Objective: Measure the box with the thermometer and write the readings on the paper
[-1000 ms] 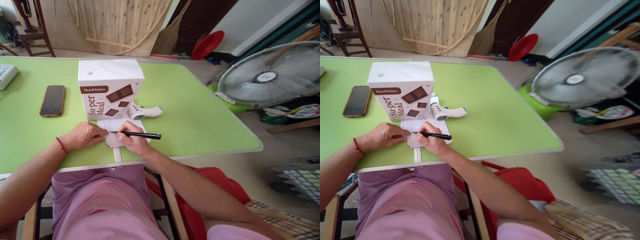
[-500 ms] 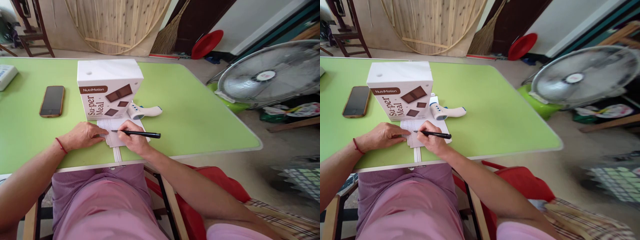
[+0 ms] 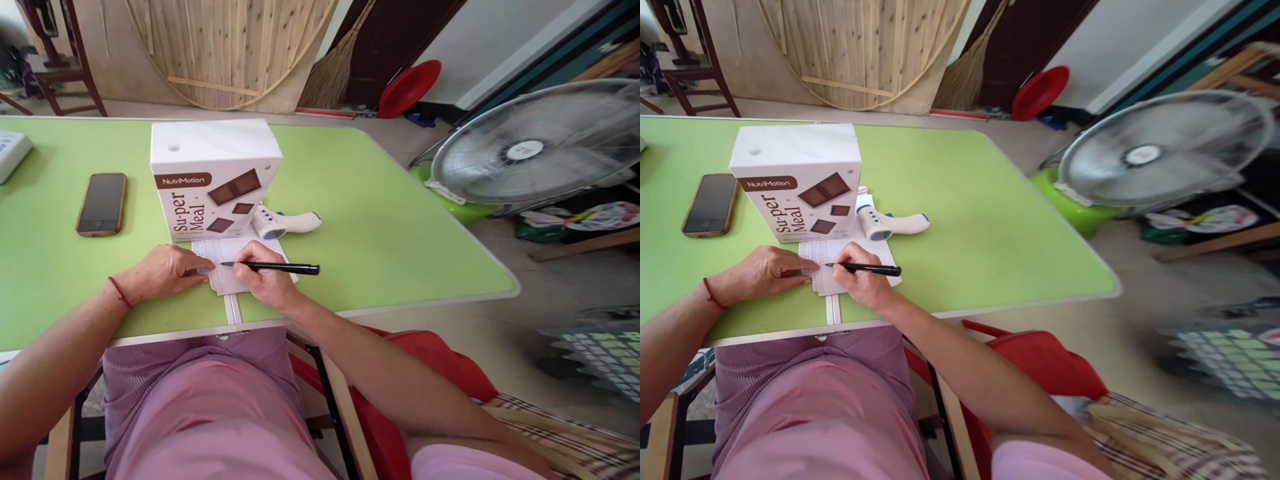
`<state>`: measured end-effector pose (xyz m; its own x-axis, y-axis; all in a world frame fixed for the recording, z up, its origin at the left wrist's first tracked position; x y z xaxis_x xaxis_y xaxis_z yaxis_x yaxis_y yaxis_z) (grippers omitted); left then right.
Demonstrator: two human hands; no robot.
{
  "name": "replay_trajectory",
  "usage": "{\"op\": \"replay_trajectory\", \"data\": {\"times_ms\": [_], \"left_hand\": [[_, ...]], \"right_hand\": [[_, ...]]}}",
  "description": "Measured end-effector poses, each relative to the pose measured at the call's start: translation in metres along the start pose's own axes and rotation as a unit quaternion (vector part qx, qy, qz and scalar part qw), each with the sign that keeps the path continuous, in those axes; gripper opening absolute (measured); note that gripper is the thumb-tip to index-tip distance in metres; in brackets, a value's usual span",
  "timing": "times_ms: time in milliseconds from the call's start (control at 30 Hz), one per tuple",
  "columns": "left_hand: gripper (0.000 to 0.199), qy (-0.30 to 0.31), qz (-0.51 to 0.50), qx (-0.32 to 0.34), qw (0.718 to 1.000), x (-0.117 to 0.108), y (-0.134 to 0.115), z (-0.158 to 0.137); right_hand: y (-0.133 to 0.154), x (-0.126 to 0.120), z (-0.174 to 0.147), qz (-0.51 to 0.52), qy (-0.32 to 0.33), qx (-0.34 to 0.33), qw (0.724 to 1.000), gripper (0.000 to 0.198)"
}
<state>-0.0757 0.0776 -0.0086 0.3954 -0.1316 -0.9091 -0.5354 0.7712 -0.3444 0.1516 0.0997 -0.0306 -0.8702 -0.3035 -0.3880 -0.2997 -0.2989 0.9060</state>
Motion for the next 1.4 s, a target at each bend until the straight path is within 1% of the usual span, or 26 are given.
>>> {"op": "replay_trajectory", "data": {"times_ms": [200, 367, 633, 700, 767, 867, 967, 1233, 1400], "left_hand": [[0.028, 0.002, -0.006, -0.002, 1.000, 0.0007, 0.0002, 0.0007], [0.027, 0.000, -0.005, 0.004, 1.000, 0.0011, 0.0000, 0.0012], [0.028, -0.005, -0.006, 0.010, 1.000, 0.0000, 0.0012, -0.0003], [0.028, -0.004, -0.009, 0.009, 1.000, 0.0005, 0.0012, -0.0005], [0.028, -0.004, -0.010, 0.006, 1.000, 0.0008, 0.0011, -0.0006], [0.028, 0.000, -0.013, -0.001, 1.000, 0.0004, 0.0009, -0.0007], [0.028, 0.004, -0.017, -0.009, 1.000, -0.0005, 0.0009, -0.0004], [0.029, 0.004, -0.012, -0.008, 1.000, -0.0007, 0.0004, -0.0003], [0.029, -0.005, -0.013, -0.001, 1.000, -0.0009, 0.0004, -0.0006]], "right_hand": [[-0.0003, 0.0008, 0.0000, -0.006, -0.025, -0.011, 1.000, 0.011], [0.0016, 0.0029, -0.0001, 0.006, -0.017, 0.009, 1.000, 0.011], [-0.0003, 0.0006, -0.0010, 0.001, 0.001, -0.003, 1.000, 0.011], [-0.0013, -0.0001, -0.0013, 0.004, -0.011, 0.009, 1.000, 0.011], [-0.0023, -0.0009, -0.0013, 0.005, -0.037, 0.015, 0.999, 0.010], [-0.0030, -0.0014, -0.0009, -0.004, -0.057, 0.008, 0.998, 0.010], [-0.0029, -0.0011, -0.0005, -0.012, -0.053, 0.004, 0.999, 0.011], [-0.0014, -0.0001, -0.0006, -0.004, -0.043, 0.025, 0.999, 0.013], [0.0005, -0.0013, -0.0008, -0.001, -0.047, 0.026, 0.999, 0.012]]}}
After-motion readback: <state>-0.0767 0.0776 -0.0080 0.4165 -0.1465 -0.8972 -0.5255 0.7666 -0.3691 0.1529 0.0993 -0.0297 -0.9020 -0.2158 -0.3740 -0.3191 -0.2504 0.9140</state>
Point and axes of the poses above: each hand's wrist, its own z-axis towards the middle knuckle, its own x-axis out of the palm, y = z × x, the point moved 1 cm from there along z, towards the middle knuckle, and after that the axes turned 10 degrees about x, right-handed, at the moved point
